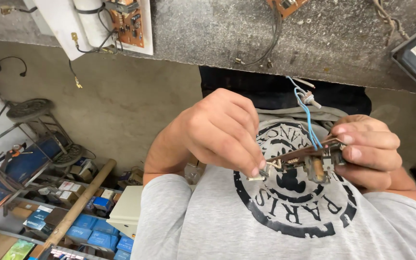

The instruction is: Inspecting and manipulating circuit boards and wiring at an electronics repair station

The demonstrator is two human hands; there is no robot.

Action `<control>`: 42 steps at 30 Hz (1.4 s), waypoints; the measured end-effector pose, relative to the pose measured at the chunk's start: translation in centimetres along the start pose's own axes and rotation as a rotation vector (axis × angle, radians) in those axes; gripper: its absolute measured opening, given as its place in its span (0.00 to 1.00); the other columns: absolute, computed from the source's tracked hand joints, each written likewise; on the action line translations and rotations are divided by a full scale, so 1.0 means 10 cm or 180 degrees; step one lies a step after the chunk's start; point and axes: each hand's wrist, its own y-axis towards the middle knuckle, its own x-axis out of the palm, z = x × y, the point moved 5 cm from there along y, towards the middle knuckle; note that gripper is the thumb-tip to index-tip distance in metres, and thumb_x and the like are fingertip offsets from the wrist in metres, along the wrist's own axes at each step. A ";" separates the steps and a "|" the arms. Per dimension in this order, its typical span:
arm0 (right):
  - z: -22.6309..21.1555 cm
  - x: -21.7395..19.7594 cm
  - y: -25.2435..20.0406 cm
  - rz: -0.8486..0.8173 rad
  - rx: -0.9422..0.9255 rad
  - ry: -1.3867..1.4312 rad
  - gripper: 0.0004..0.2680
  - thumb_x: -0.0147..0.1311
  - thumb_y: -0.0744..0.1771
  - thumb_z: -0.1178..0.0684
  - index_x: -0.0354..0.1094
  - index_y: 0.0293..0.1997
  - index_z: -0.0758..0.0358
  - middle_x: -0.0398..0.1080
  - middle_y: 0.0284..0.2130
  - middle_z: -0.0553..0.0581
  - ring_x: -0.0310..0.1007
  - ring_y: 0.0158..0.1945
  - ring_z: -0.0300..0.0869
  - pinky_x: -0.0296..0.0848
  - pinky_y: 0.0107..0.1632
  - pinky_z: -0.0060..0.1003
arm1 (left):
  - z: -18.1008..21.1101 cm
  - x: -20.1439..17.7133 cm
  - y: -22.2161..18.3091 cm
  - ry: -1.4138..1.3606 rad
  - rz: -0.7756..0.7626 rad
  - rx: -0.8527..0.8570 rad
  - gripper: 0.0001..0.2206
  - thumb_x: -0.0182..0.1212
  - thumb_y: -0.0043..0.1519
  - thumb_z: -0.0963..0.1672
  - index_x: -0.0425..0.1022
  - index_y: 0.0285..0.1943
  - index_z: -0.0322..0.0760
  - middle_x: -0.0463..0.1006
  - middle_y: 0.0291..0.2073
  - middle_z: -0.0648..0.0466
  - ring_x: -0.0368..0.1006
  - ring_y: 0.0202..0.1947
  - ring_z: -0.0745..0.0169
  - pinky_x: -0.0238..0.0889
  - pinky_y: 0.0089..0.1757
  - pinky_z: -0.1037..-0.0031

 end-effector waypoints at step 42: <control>0.78 1.02 -0.25 -0.2354 -0.0352 0.1471 0.07 0.55 0.68 0.64 0.62 0.31 0.67 0.66 0.44 0.76 0.73 0.35 0.73 0.79 0.35 0.62 | 0.46 -0.38 -1.67 0.0847 0.2333 -0.1127 0.22 0.68 0.64 0.51 0.69 0.63 0.40 0.78 0.55 0.54 0.80 0.48 0.59 0.82 0.51 0.72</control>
